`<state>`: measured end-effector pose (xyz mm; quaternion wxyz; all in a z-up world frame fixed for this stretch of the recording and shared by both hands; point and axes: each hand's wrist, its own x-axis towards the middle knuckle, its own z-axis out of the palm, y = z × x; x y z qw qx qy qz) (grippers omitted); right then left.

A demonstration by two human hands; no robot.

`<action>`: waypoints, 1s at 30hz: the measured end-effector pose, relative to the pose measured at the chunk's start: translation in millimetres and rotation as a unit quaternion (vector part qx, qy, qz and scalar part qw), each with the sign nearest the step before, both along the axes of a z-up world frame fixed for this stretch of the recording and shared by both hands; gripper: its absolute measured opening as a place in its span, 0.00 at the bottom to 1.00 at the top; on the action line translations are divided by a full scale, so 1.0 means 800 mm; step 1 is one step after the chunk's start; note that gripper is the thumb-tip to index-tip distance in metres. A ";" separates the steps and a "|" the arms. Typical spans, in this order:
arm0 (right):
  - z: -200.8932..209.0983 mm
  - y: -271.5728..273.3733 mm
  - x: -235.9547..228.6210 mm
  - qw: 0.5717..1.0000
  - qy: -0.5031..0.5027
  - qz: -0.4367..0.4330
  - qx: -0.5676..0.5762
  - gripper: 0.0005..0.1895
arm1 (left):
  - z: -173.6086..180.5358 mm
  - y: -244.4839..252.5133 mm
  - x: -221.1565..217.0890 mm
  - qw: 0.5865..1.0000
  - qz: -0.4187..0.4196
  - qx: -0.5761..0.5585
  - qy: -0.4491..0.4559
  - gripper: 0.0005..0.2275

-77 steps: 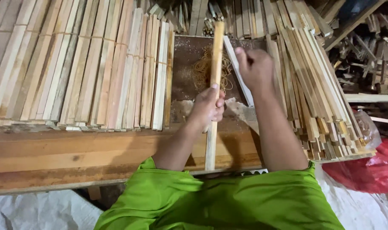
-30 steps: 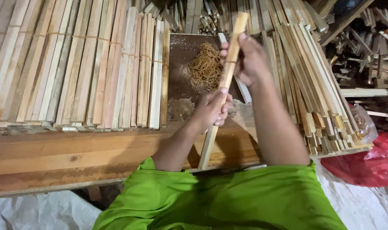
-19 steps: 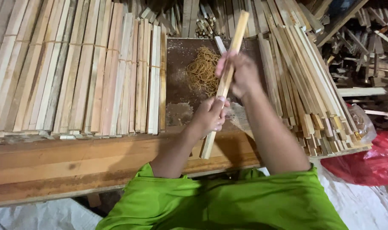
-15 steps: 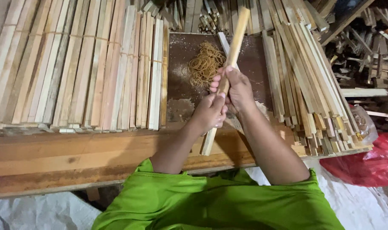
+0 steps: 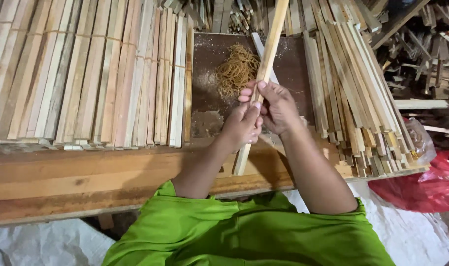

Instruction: Bundling thin wooden slats together using rubber bands

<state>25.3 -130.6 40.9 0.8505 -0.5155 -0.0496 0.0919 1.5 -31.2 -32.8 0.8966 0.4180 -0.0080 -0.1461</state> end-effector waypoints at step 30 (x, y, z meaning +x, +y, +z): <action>0.006 0.113 0.081 0.979 -0.056 -0.047 -0.189 0.17 | 0.092 0.121 -0.160 0.759 0.238 0.562 -0.225 0.30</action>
